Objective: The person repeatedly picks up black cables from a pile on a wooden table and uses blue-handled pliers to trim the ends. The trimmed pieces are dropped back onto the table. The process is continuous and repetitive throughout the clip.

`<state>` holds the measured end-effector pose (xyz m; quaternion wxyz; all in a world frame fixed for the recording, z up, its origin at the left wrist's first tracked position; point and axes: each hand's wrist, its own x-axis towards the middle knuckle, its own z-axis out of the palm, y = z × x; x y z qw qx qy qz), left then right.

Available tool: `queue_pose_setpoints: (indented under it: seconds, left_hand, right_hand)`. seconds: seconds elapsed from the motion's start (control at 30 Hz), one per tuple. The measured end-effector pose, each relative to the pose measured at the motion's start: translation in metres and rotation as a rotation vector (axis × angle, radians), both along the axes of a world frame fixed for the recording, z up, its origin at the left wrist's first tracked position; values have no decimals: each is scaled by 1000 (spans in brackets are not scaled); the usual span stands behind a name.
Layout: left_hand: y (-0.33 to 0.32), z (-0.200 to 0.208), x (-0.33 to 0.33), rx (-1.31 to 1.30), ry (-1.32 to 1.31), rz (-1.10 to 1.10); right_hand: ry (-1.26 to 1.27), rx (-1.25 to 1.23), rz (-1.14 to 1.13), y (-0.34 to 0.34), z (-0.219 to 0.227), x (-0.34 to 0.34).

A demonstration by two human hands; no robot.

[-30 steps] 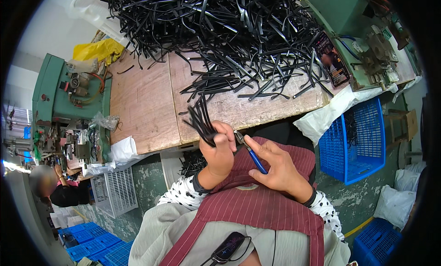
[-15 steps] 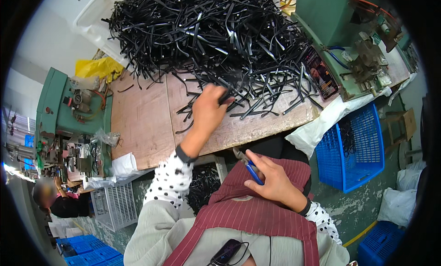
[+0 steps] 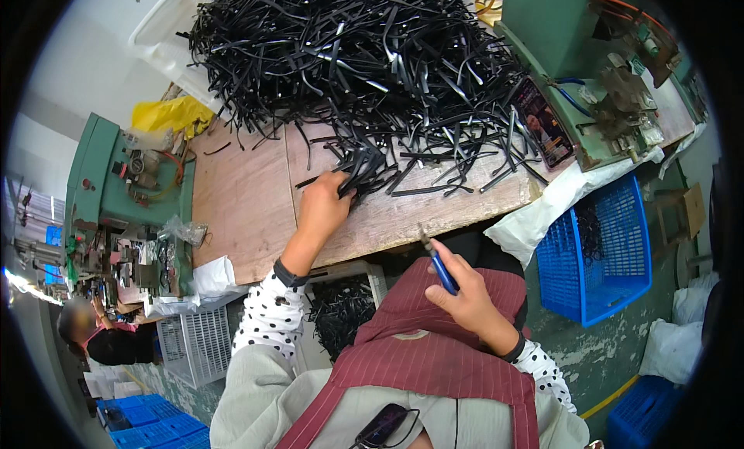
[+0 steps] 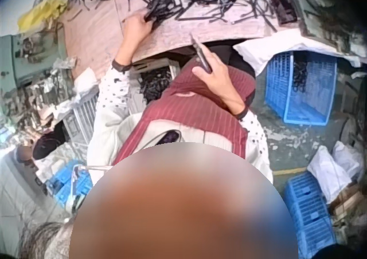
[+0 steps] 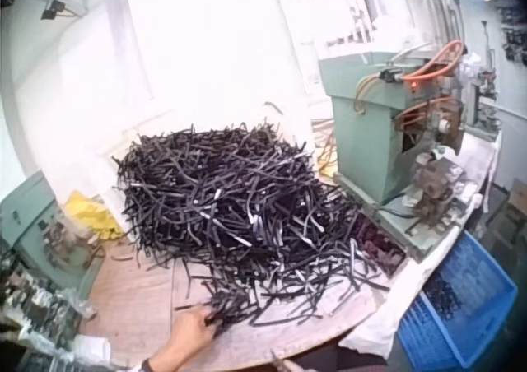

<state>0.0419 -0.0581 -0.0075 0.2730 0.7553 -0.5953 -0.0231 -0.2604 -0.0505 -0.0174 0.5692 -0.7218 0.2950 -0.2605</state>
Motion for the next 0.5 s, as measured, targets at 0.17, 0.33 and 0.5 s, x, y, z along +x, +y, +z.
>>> queue_pose_setpoints:
  seconds: [0.17,0.33,0.5]
  left_hand:
    - [35,15,-25,-176,1511,91]
    - [46,5,-39,-127,2208,-344]
    - [48,10,-48,-38,2180,-400]
  right_hand:
    - [102,-2,68,1,23,7]
    - [279,-559,52,9,32,18]
    - [272,-657,43,11,41,24]
